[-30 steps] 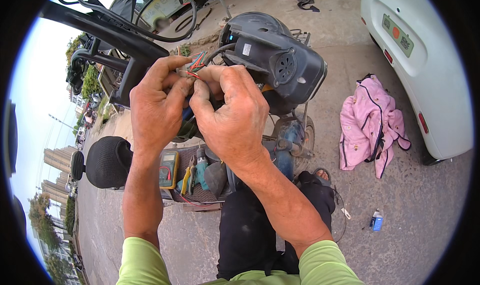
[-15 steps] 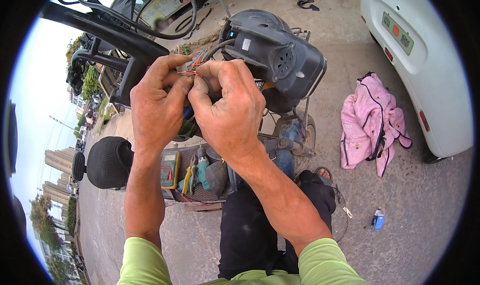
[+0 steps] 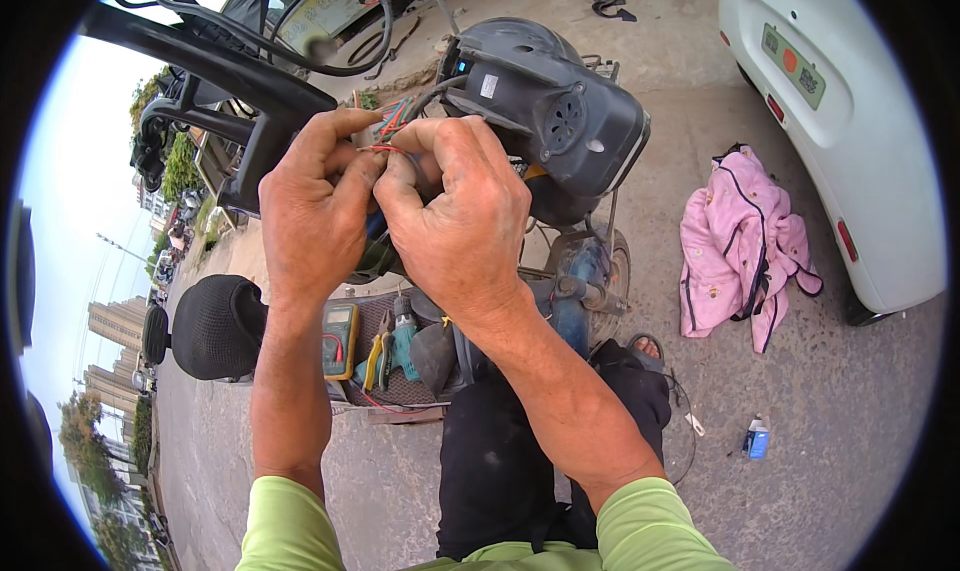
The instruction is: The person repairs electrical wiring on a scooter by stripping wire ends, twisting them together, and securing connections with electrical tape. They use pliers and a multimeter to assist with the repair.
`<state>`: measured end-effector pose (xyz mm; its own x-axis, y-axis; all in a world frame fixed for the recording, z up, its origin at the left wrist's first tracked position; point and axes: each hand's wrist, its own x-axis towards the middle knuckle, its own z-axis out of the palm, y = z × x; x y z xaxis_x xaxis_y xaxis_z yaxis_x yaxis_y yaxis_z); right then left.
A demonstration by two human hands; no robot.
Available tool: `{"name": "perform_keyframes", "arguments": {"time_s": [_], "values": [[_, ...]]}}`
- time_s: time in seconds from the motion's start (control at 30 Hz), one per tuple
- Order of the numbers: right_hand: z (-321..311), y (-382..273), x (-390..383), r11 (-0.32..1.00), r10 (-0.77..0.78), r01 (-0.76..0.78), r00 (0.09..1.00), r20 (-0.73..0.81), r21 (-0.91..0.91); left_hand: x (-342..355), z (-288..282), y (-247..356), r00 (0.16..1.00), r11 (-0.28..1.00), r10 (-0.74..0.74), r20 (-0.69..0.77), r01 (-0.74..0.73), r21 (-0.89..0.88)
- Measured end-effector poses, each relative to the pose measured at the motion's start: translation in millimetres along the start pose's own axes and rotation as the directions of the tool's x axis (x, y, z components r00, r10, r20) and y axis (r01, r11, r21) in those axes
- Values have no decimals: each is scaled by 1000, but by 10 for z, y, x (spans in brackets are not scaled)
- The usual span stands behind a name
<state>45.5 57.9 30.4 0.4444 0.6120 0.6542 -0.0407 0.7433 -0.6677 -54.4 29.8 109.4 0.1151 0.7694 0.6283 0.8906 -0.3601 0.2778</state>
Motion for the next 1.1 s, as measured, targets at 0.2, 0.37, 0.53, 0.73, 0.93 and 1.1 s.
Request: {"name": "perform_keyframes", "arguments": {"time_s": [0.2, 0.37, 0.53, 0.73, 0.93, 1.1], "values": [[4, -19, 12, 1000, 27, -27, 1000, 7, 9, 0, 43, -29, 998, 999, 32, -52, -34, -35], [0, -13, 5, 998, 56, -56, 998, 32, -7, -5, -3, 22, 1000, 999, -27, 11, 26, 20], [10, 6, 8, 994, 106, -107, 993, 51, 25, -8, 5, 2, 1000, 1000, -5, 3, 5, 27], [8, -1, -4, 992, 112, -115, 992, 63, 51, -20, 28, -17, 1000, 1000, -22, -10, 22, 5], [-15, 11, -39, 985, 102, -112, 992, 76, 130, -21, 26, -12, 1000, 1000, -12, -18, 12, 4], [-14, 33, -46, 980, 100, -112, 992, 79, 163, -19, 21, 15, 1000, 1000, -14, -19, 14, 14]]}}
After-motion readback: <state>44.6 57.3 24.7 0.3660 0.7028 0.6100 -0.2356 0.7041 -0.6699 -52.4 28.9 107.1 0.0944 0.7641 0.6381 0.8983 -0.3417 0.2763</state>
